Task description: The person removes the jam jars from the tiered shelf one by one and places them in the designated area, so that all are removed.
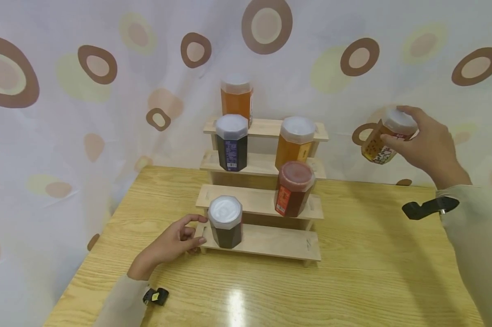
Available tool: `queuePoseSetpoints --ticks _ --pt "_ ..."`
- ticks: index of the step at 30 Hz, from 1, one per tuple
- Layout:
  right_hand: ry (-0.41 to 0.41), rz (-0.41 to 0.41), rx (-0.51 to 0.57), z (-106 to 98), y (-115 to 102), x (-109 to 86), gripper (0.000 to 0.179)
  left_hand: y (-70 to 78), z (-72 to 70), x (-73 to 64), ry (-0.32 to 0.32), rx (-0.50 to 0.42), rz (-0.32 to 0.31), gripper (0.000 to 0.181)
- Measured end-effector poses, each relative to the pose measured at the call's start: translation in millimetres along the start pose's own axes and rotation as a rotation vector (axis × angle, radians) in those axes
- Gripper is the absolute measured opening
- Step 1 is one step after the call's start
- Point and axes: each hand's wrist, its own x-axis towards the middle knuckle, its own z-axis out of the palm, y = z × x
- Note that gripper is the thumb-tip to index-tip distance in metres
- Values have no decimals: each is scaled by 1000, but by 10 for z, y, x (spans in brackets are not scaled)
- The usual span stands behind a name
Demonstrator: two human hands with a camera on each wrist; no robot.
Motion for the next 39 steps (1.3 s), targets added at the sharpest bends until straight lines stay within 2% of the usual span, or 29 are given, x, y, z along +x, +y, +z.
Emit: queuePoseSetpoints --ticks 9,15,27,39 --pt "-46 -2 -40 322 460 -168 84 -7 -2 10 6 9 8 46" --pt "-73 4 -53 468 661 -303 85 -5 12 27 0 5 6 47" --pt "-17 16 -50 718 873 -438 82 17 1 32 3 9 -3 46" --pt "-54 18 -40 888 942 -514 82 -4 10 10 11 -5 -12 47"
